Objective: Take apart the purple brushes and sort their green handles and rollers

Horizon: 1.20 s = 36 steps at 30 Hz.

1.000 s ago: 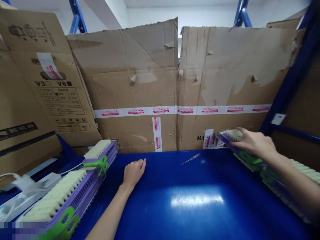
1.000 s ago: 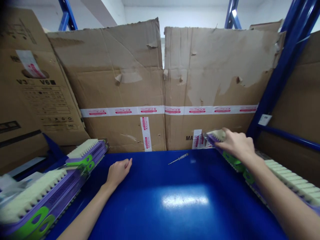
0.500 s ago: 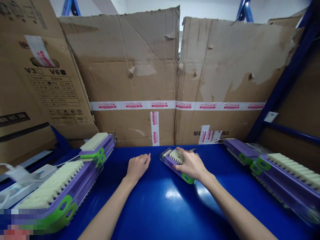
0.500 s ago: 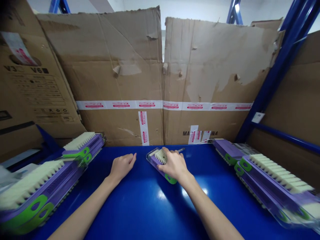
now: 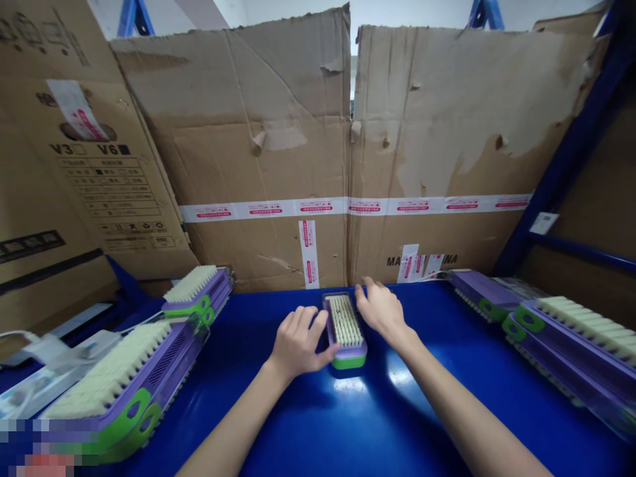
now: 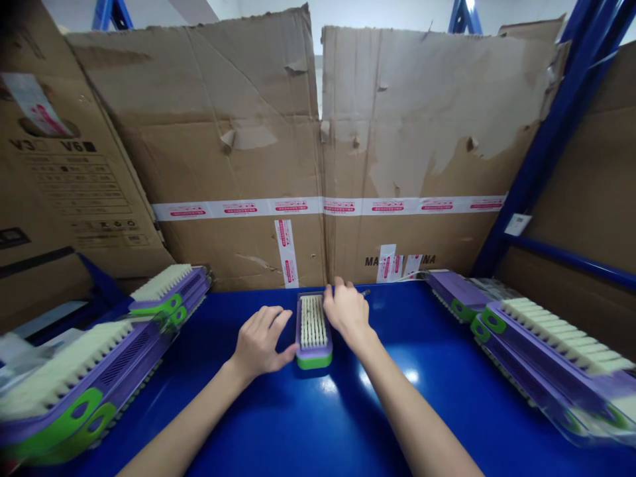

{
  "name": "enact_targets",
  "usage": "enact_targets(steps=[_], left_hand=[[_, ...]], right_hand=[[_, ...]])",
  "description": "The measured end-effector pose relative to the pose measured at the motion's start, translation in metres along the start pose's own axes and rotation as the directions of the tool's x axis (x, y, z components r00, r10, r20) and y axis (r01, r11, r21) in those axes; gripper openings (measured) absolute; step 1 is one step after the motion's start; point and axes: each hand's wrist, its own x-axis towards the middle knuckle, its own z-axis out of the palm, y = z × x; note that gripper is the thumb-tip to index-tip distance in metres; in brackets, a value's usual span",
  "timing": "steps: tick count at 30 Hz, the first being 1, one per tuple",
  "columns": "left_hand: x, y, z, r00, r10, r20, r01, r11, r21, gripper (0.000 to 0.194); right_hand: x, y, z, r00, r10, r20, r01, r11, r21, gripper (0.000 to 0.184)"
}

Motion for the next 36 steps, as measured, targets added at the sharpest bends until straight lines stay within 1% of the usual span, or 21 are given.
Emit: enact_targets(steps=[2, 3, 4, 6, 9, 11, 13, 14, 15, 18, 20, 22, 23, 25, 26, 27, 28, 30, 32, 34, 36], left_hand=[[0.003, 0.012, -0.002, 0.993, 0.117, -0.001, -0.117, 0.992, -0.048, 0.058], [0.005, 0.018, -0.002, 0.987, 0.159, 0.02, -0.157, 0.985, -0.073, 0.061], [0.006, 0.025, -0.001, 0.981, 0.186, 0.053, -0.181, 0.979, -0.098, 0.062], [0.009, 0.034, 0.002, 0.971, 0.195, 0.137, -0.175, 0.974, -0.143, 0.064], [0.012, 0.037, 0.004, 0.965, 0.144, 0.221, -0.103, 0.977, -0.186, 0.063], [0.013, 0.031, 0.002, 0.964, 0.097, 0.248, -0.047, 0.979, -0.199, 0.054], [0.012, 0.021, -0.001, 0.961, 0.059, 0.269, -0.002, 0.978, -0.208, 0.037], [0.012, 0.014, -0.002, 0.958, 0.055, 0.28, 0.006, 0.977, -0.215, 0.029], [0.011, 0.007, -0.002, 0.955, 0.06, 0.292, 0.006, 0.975, -0.222, 0.025], [0.006, -0.015, 0.0, 0.942, 0.078, 0.327, -0.009, 0.978, -0.206, 0.038], [0.002, -0.028, 0.002, 0.943, 0.032, 0.331, 0.016, 0.989, -0.144, 0.047], [-0.001, -0.036, 0.004, 0.952, -0.038, 0.302, 0.066, 0.995, -0.081, 0.051], [0.0, -0.037, 0.003, 0.957, -0.076, 0.28, 0.095, 0.994, -0.057, 0.049], [0.003, -0.035, 0.001, 0.961, -0.134, 0.244, 0.143, 0.989, -0.022, 0.034], [0.007, -0.033, -0.001, 0.96, -0.147, 0.237, 0.155, 0.988, -0.013, 0.025], [0.011, -0.03, -0.002, 0.96, -0.149, 0.238, 0.156, 0.988, -0.01, 0.023], [0.015, -0.028, -0.003, 0.959, -0.141, 0.247, 0.149, 0.989, -0.013, 0.029], [0.021, -0.026, -0.002, 0.957, -0.109, 0.269, 0.122, 0.992, -0.031, 0.051], [0.024, -0.027, 0.004, 0.951, -0.102, 0.292, 0.116, 0.993, -0.031, 0.068], [0.023, -0.03, 0.013, 0.931, -0.139, 0.338, 0.147, 0.989, 0.001, 0.079], [0.019, -0.033, 0.022, 0.897, -0.195, 0.397, 0.192, 0.98, 0.047, 0.082]], right_hand=[[0.009, 0.023, 0.006, 0.997, -0.072, -0.027, 0.071, 0.997, -0.015, 0.044], [0.012, 0.034, 0.011, 0.994, -0.111, -0.016, 0.11, 0.993, -0.044, 0.048], [0.015, 0.044, 0.016, 0.991, -0.135, 0.02, 0.136, 0.987, -0.084, 0.052], [0.018, 0.061, 0.025, 0.985, -0.153, 0.074, 0.161, 0.98, -0.119, 0.058], [0.018, 0.072, 0.032, 0.983, -0.149, 0.107, 0.165, 0.973, -0.16, 0.058], [0.017, 0.074, 0.032, 0.984, -0.144, 0.106, 0.162, 0.968, -0.192, 0.056], [0.016, 0.074, 0.03, 0.984, -0.144, 0.101, 0.164, 0.961, -0.222, 0.053], [0.015, 0.075, 0.029, 0.984, -0.146, 0.1, 0.166, 0.958, -0.235, 0.051], [0.014, 0.075, 0.029, 0.984, -0.148, 0.098, 0.168, 0.955, -0.244, 0.048], [0.01, 0.077, 0.029, 0.984, -0.157, 0.087, 0.175, 0.948, -0.267, 0.043], [0.007, 0.078, 0.03, 0.982, -0.17, 0.087, 0.188, 0.941, -0.283, 0.041], [0.005, 0.078, 0.03, 0.98, -0.181, 0.089, 0.199, 0.935, -0.295, 0.04], [0.004, 0.077, 0.03, 0.98, -0.181, 0.087, 0.199, 0.933, -0.298, 0.04], [0.004, 0.076, 0.03, 0.982, -0.175, 0.078, 0.19, 0.933, -0.305, 0.041], [0.003, 0.076, 0.031, 0.983, -0.17, 0.073, 0.184, 0.933, -0.309, 0.042], [0.003, 0.075, 0.031, 0.984, -0.165, 0.068, 0.178, 0.933, -0.313, 0.042], [0.004, 0.075, 0.032, 0.985, -0.16, 0.063, 0.171, 0.933, -0.318, 0.043], [0.004, 0.074, 0.033, 0.987, -0.153, 0.048, 0.16, 0.931, -0.328, 0.042], [0.002, 0.072, 0.034, 0.986, -0.168, 0.012, 0.162, 0.929, -0.333, 0.041], [0.0, 0.067, 0.034, 0.977, -0.209, -0.042, 0.185, 0.93, -0.317, 0.042], [-0.005, 0.06, 0.035, 0.961, -0.263, -0.09, 0.231, 0.936, -0.264, 0.045]])
